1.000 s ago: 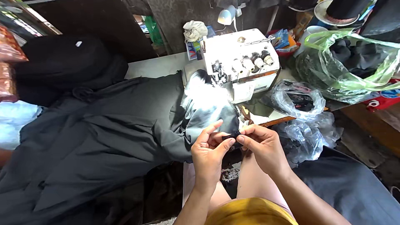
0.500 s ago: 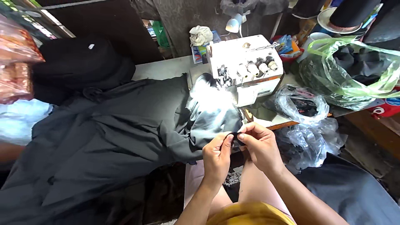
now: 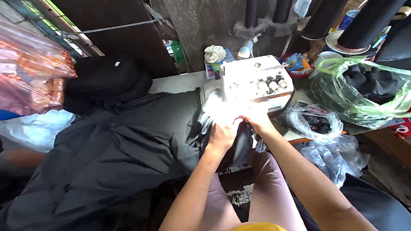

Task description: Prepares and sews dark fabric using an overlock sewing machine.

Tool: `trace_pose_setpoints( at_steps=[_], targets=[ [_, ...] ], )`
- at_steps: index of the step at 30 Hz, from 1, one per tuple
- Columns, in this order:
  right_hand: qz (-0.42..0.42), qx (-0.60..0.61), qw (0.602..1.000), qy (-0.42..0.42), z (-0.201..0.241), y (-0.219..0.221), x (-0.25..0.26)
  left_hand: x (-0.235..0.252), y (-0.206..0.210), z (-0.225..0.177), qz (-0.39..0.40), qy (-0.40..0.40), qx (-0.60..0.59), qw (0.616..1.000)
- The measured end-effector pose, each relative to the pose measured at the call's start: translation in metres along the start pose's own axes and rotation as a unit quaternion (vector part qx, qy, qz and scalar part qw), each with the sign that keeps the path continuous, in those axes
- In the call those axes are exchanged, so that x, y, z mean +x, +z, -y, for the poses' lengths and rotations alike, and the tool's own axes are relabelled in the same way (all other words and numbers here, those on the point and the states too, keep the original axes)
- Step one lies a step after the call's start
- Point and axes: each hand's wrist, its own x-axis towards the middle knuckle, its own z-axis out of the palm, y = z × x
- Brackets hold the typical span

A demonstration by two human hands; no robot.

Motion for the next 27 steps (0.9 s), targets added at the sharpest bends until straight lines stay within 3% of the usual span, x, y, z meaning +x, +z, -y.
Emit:
trace_pose_setpoints(
  at_steps=[7,10,12,16,24,27],
  targets=[
    [-0.043,-0.002,0.999,0.011,-0.021,-0.012,-0.016,-0.004,0.002,0.005,0.009,0.032,0.066,0.997],
    [0.044,0.023,0.998,0.044,-0.031,-0.021,-0.043,-0.004,-0.001,0.007,0.028,0.045,0.075,0.996],
    [0.089,0.058,0.994,0.021,-0.041,-0.021,-0.064,-0.005,-0.003,0.008,0.035,0.047,0.079,0.995],
    [0.062,0.13,0.989,0.026,-0.045,-0.013,-0.093,-0.005,-0.005,0.007,0.037,0.039,0.082,0.995],
    [0.063,0.159,0.984,0.037,-0.045,-0.007,-0.092,0.01,-0.011,0.009,0.096,-0.001,0.046,0.994],
    [0.063,0.16,0.985,0.031,-0.048,-0.007,-0.092,0.006,-0.009,0.012,0.074,-0.003,0.04,0.996]
  ],
)
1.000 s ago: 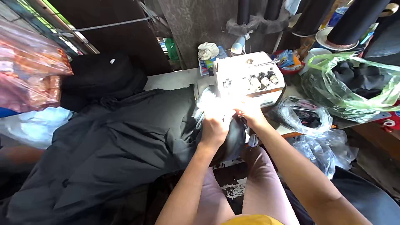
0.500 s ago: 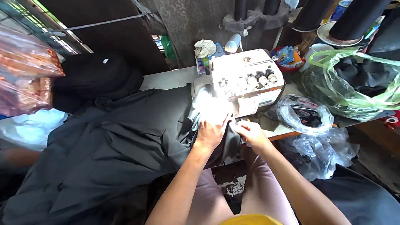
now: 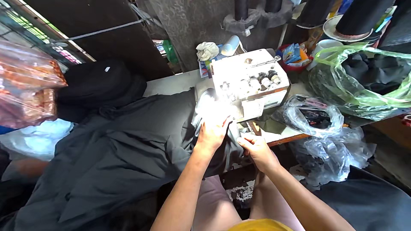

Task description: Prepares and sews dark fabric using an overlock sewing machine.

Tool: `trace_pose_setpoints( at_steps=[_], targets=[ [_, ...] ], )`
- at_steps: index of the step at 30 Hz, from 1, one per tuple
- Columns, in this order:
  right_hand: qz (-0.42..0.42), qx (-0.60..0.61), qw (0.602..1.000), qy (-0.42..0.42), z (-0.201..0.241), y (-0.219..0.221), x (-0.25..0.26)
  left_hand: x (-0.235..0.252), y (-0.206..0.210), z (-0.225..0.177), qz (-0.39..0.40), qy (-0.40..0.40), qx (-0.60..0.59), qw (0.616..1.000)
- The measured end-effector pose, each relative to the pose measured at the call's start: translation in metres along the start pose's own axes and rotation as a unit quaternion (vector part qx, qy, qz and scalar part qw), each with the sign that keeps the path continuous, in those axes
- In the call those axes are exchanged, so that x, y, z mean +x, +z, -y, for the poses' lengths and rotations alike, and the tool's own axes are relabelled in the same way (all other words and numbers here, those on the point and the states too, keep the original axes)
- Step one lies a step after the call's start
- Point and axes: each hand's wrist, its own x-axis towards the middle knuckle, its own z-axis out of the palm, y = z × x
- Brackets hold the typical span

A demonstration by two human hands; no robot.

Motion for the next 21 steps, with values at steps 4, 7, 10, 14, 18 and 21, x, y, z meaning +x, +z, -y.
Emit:
trace_pose_setpoints(
  at_steps=[4,7,10,14,18,21],
  targets=[
    [0.002,-0.006,1.0,-0.015,-0.0049,-0.0018,0.0025,-0.0097,0.0111,0.0021,-0.072,0.062,0.071,0.993],
    [0.004,-0.006,1.0,-0.017,-0.0078,-0.002,0.0039,-0.0111,0.0114,-0.0004,-0.073,0.066,0.086,0.991],
    [0.002,-0.013,1.0,-0.017,-0.0099,-0.0011,0.0046,-0.0092,0.0096,-0.0027,-0.07,0.066,0.093,0.991],
    [0.004,-0.006,1.0,-0.023,-0.0103,-0.0003,0.006,-0.0065,0.0092,-0.001,-0.079,0.064,0.093,0.991],
    [0.008,0.001,1.0,-0.014,-0.0086,-0.001,0.0071,-0.0056,0.0111,0.0016,-0.084,0.062,0.08,0.991],
    [0.009,-0.001,1.0,-0.006,-0.0086,-0.0011,0.0079,-0.0065,0.0097,0.0021,-0.081,0.059,0.054,0.994]
  ],
)
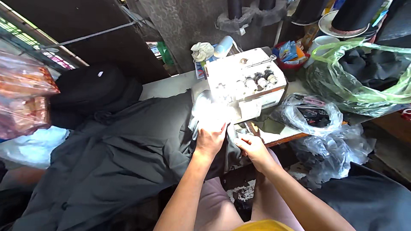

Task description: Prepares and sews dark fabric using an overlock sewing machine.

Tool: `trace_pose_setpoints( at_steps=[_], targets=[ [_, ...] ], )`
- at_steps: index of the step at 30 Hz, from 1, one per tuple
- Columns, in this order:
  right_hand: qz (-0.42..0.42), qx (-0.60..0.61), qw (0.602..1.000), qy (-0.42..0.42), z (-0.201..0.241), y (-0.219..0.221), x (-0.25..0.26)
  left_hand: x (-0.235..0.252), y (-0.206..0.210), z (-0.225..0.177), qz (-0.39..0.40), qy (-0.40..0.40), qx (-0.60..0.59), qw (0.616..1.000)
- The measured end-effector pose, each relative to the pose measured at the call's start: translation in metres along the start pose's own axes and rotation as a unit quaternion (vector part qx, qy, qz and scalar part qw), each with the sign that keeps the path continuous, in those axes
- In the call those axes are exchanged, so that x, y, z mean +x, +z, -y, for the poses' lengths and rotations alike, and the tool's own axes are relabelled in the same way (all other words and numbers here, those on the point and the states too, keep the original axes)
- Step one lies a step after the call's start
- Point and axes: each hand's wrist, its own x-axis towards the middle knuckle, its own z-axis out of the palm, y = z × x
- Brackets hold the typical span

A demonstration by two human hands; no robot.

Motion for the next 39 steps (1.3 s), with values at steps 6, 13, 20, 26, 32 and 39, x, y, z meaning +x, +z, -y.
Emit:
trace_pose_setpoints(
  at_steps=[6,13,20,26,32,39],
  targets=[
    [-0.007,0.002,1.0,0.012,0.003,0.0,0.002,0.002,-0.004,-0.001,0.02,-0.013,-0.005,1.0],
    [-0.014,-0.003,1.0,-0.006,0.006,0.0,0.003,0.006,-0.001,0.004,-0.006,-0.034,-0.022,0.999],
    [-0.016,-0.04,0.999,0.005,0.009,0.001,0.002,0.006,0.001,0.011,-0.007,-0.023,-0.04,0.999],
    [0.026,-0.008,0.998,0.049,0.017,-0.002,-0.007,-0.003,0.0,0.006,-0.03,-0.041,-0.05,0.997],
    [0.019,0.068,0.996,0.06,0.016,0.002,-0.014,-0.012,-0.005,0.01,0.042,-0.048,-0.081,0.995],
    [0.002,0.086,0.994,0.069,0.013,0.003,-0.016,-0.017,-0.008,0.014,0.085,-0.019,-0.033,0.996]
  ],
)
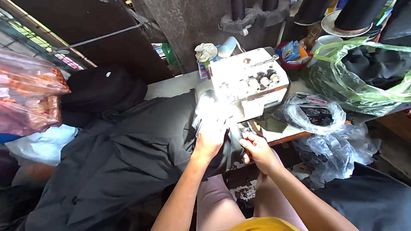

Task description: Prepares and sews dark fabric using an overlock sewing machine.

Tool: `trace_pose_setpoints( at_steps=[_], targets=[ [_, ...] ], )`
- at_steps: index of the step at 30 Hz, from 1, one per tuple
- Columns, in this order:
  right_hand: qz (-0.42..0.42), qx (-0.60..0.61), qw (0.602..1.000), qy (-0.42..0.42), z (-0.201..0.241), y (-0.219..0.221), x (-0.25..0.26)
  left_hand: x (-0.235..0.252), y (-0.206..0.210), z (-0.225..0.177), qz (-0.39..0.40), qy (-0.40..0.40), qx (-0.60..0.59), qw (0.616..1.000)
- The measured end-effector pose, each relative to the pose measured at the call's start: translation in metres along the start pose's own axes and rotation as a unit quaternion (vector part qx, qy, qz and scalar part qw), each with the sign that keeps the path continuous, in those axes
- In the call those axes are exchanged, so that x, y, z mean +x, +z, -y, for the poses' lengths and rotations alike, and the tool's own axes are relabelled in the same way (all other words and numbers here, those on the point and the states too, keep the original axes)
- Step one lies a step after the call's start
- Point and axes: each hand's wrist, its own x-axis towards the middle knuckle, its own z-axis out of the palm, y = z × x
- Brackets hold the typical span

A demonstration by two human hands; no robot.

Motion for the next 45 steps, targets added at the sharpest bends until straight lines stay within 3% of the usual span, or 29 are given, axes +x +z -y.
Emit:
trace_pose_setpoints(
  at_steps=[5,9,24,31,45],
  targets=[
    [0.002,0.0,1.0,0.0,-0.004,0.002,0.001,0.015,0.003,-0.005,-0.06,-0.029,-0.003,0.998],
    [0.005,-0.01,1.0,-0.01,-0.005,0.002,0.002,0.022,0.0,-0.009,-0.035,-0.036,0.015,0.999],
    [0.006,-0.013,1.0,-0.006,-0.01,-0.001,0.01,0.02,0.006,-0.006,-0.117,-0.041,-0.04,0.992],
    [-0.002,-0.01,1.0,-0.008,-0.01,0.0,0.011,0.024,0.004,-0.001,-0.09,-0.016,-0.038,0.995],
    [-0.002,-0.043,0.999,-0.017,-0.001,0.003,0.006,0.025,0.011,0.0,-0.13,0.003,-0.078,0.988]
  ],
)
